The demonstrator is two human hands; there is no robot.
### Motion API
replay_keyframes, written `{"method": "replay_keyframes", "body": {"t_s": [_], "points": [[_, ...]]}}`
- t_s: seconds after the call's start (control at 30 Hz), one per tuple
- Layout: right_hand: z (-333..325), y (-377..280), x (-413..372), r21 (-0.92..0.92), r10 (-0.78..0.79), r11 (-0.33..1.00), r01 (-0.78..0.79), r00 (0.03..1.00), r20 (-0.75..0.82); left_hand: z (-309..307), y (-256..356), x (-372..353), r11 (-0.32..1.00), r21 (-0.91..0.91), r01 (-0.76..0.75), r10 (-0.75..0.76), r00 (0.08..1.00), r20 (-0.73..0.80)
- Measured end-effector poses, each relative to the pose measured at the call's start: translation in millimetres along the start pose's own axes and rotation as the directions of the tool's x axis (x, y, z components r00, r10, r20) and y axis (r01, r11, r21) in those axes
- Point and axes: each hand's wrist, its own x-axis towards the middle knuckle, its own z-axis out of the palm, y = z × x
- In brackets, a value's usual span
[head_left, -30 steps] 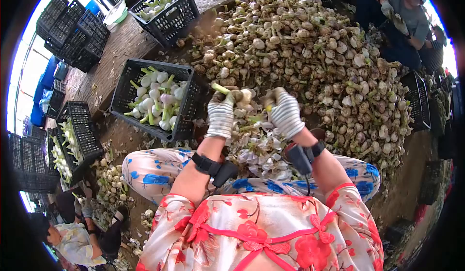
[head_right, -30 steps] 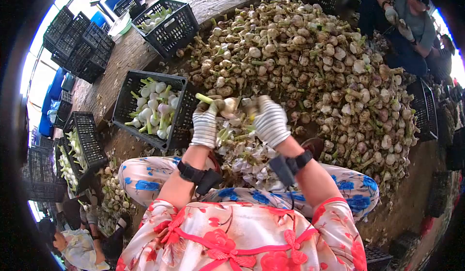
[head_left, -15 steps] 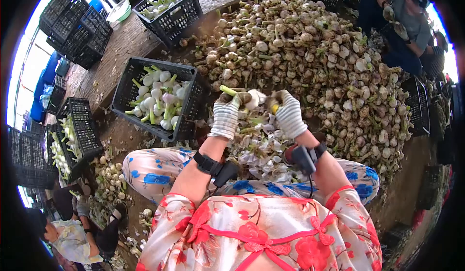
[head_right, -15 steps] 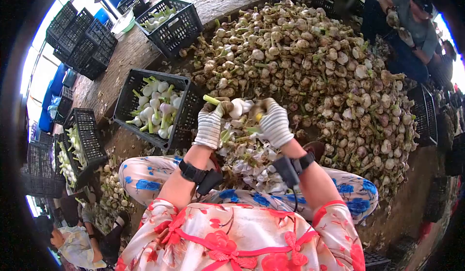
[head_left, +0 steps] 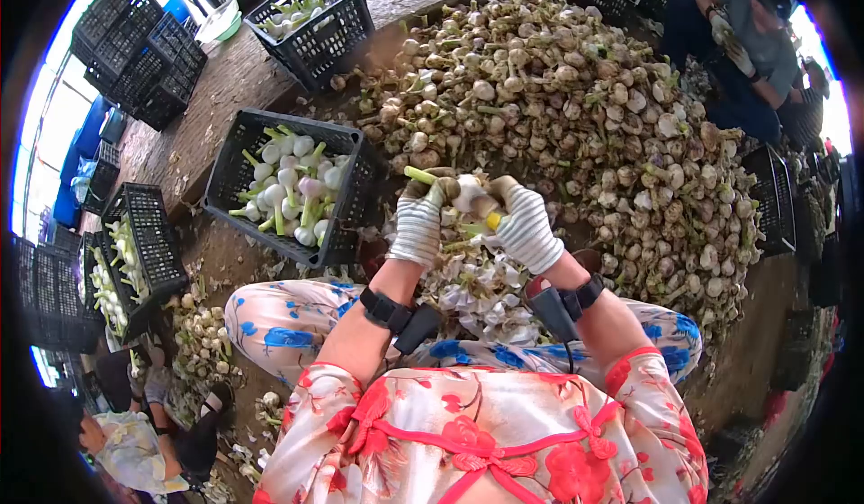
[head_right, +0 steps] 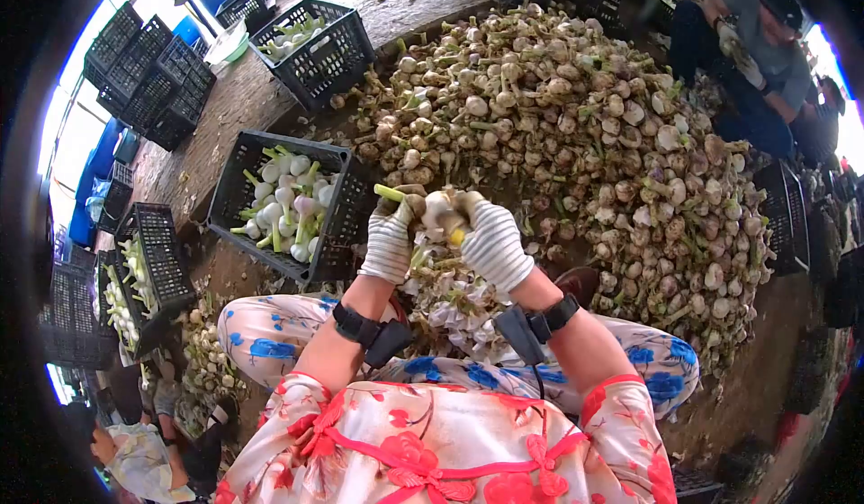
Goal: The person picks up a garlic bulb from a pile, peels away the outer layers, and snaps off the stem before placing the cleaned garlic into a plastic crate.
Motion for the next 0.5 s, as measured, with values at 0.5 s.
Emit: {"method": "replay_keyframes", "body": {"t_s": [0.5], "points": [[-11.6, 90.5, -13.2, -0.252, 0.256, 0.952, -0.174, 0.906, 0.338, -12.9, -4.5, 0.0, 0.769, -0.399, 0.499, -0.53, 0.847, 0.037]]}}
